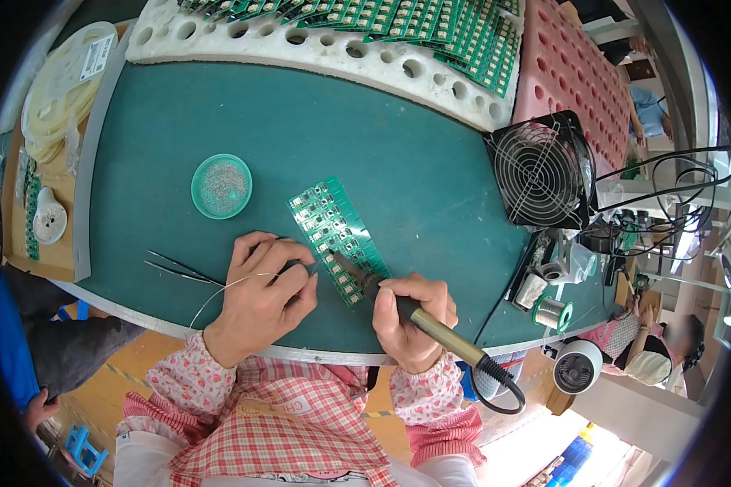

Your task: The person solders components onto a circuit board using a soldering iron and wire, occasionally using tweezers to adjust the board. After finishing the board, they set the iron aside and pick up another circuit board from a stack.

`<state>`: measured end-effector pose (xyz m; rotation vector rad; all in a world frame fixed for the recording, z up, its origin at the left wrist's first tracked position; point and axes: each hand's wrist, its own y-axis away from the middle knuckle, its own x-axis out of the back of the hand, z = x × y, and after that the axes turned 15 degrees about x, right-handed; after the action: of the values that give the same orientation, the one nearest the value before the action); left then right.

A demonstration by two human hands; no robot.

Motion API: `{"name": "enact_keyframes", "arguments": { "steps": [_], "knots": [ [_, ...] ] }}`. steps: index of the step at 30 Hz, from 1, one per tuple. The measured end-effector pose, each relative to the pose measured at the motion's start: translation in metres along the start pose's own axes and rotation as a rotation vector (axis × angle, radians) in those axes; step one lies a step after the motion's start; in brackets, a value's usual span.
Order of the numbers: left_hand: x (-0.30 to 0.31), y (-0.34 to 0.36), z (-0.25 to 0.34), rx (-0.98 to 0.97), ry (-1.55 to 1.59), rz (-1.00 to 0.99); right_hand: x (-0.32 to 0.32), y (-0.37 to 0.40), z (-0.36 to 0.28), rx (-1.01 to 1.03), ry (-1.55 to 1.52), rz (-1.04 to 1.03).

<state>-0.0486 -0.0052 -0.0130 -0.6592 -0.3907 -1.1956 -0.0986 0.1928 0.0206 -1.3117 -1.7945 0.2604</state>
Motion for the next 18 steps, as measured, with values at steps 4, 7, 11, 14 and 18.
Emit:
{"name": "enact_keyframes", "arguments": {
  "steps": [4, 7, 11, 14, 18],
  "knots": [
    [0.0003, -0.0006, 0.0003, -0.007, -0.005, 0.004, -0.0018, -0.0007, 0.0029, 0.012, -0.021, 0.002],
    [0.0006, -0.0012, 0.0010, -0.007, -0.009, 0.001, -0.0038, 0.0001, 0.0023, 0.028, -0.020, -0.007],
    [-0.0003, -0.0008, 0.0012, 0.008, -0.003, -0.003, -0.0039, 0.0007, 0.0017, 0.019, -0.025, -0.023],
    [-0.0006, -0.0011, 0.0015, 0.008, -0.007, -0.002, -0.0046, 0.0014, 0.0024, 0.014, -0.026, -0.022],
    [-0.0002, -0.0016, 0.0013, 0.003, -0.009, -0.006, -0.0031, -0.0010, 0.0055, 0.072, 0.001, -0.005]
  ]
}}
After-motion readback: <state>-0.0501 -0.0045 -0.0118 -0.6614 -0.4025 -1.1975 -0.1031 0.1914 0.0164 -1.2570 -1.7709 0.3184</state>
